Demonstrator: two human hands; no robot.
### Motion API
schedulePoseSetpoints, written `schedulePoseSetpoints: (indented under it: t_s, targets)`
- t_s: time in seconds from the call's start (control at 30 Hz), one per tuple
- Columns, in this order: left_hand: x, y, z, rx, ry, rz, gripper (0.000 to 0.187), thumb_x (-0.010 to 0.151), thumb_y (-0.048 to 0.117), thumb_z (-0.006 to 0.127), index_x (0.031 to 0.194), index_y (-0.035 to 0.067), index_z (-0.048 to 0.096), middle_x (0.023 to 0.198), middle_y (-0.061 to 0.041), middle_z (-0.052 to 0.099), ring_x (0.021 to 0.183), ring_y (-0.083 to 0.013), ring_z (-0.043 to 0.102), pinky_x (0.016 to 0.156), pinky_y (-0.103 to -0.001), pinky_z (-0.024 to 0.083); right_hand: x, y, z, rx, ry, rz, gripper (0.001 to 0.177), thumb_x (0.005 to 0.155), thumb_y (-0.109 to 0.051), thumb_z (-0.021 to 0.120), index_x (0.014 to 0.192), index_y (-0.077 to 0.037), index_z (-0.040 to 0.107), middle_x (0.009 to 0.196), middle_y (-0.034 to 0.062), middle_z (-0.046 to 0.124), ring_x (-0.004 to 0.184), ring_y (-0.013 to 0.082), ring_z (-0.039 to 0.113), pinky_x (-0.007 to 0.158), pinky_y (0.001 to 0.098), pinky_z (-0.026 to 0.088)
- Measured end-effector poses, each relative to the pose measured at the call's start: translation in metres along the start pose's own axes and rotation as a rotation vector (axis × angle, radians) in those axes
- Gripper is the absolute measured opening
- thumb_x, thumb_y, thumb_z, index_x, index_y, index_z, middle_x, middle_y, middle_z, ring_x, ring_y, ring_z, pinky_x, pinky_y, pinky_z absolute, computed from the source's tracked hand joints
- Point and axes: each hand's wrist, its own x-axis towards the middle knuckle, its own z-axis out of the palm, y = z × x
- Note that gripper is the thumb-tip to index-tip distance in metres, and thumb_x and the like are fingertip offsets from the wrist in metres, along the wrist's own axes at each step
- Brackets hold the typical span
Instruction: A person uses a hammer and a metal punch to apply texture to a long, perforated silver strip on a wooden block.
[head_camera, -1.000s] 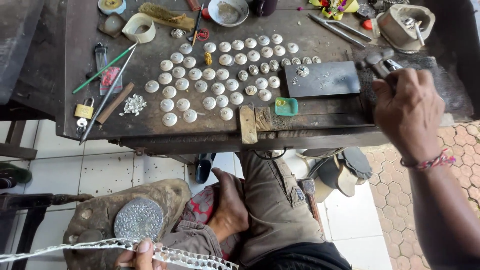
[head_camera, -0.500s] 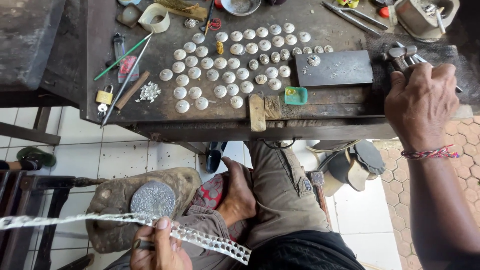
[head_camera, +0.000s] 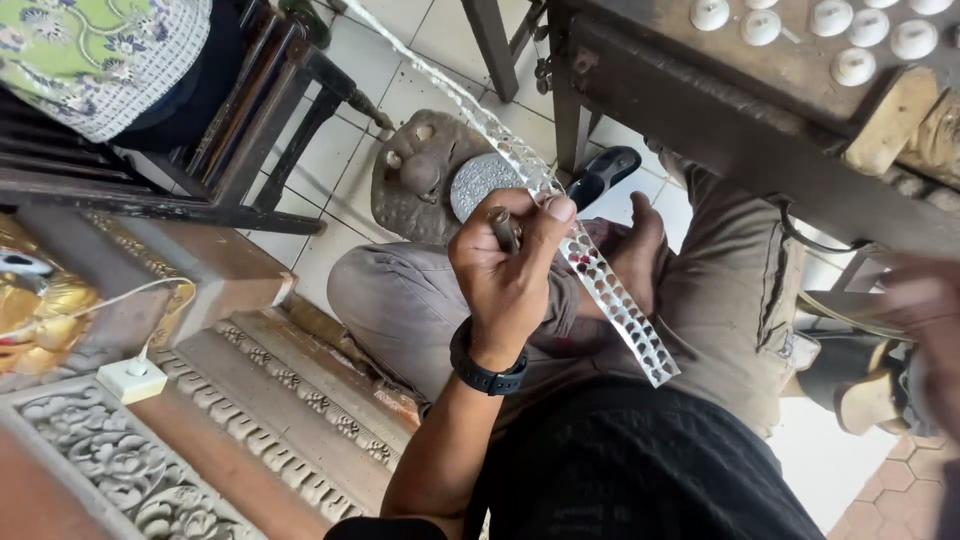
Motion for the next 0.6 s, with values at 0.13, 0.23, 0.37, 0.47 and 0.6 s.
schedulePoseSetpoints:
  t_s: [0.13, 0.23, 0.37, 0.47, 0.6]
  targets:
    - [0.003, -0.001, -0.003, 0.024, 0.025, -0.015, 0.019, 0.081, 0.023, 0.06, 0.072, 0.009, 0.051, 0.054, 0.005, 0.043, 0.053, -0.0056, 0.038, 0.053, -0.022, 0.036, -0.023, -0.143, 0.044, 0.356, -0.459, -0.095, 0.028, 0.076, -0.023, 0.054, 0.093, -0.004, 0.067, 0.092, 0.0071, 0.071, 0.088, 0.0163, 0.068, 0.082, 0.0272, 0.053]
    - [0.008, -0.006, -0.008, -0.066, 0.061, -0.06, 0.017, 0.08, 0.018, 0.061, 0.073, 0.008, 0.049, 0.054, 0.004, 0.041, 0.055, -0.0038, 0.044, 0.053, -0.019, 0.043, -0.021, -0.157, 0.066, 0.595, -0.645, -0.04, 0.018, 0.071, -0.011, 0.067, 0.087, -0.002, 0.069, 0.079, 0.0037, 0.073, 0.068, 0.0086, 0.064, 0.066, 0.02, 0.05]
    - [0.016, -0.016, -0.019, -0.043, 0.125, -0.111, 0.016, 0.08, 0.018, 0.062, 0.074, 0.007, 0.052, 0.063, -0.001, 0.055, 0.061, -0.008, 0.054, 0.057, -0.021, 0.049, -0.006, -0.163, 0.079, 0.598, -0.647, -0.074, 0.01, 0.074, -0.011, 0.064, 0.08, -0.004, 0.068, 0.067, 0.0023, 0.067, 0.061, 0.0084, 0.06, 0.058, 0.0195, 0.049]
    - [0.024, -0.025, -0.022, -0.019, 0.128, -0.159, 0.018, 0.081, 0.02, 0.06, 0.072, 0.008, 0.051, 0.062, 0.001, 0.05, 0.06, -0.0074, 0.046, 0.056, -0.022, 0.042, 0.006, -0.17, 0.086, 0.629, -0.697, -0.066, 0.008, 0.074, -0.012, 0.064, 0.073, -0.005, 0.067, 0.062, 0.002, 0.066, 0.056, 0.0083, 0.059, 0.054, 0.0192, 0.047]
    - [0.028, -0.045, -0.023, -0.16, 0.214, -0.289, 0.017, 0.079, 0.019, 0.062, 0.071, 0.008, 0.051, 0.063, 0.003, 0.048, 0.058, -0.0054, 0.043, 0.055, -0.021, 0.046, 0.015, -0.173, 0.097, 0.596, -0.718, -0.019, 0.01, 0.075, -0.013, 0.063, 0.075, -0.004, 0.068, 0.061, 0.0025, 0.066, 0.057, 0.0088, 0.061, 0.057, 0.02, 0.049]
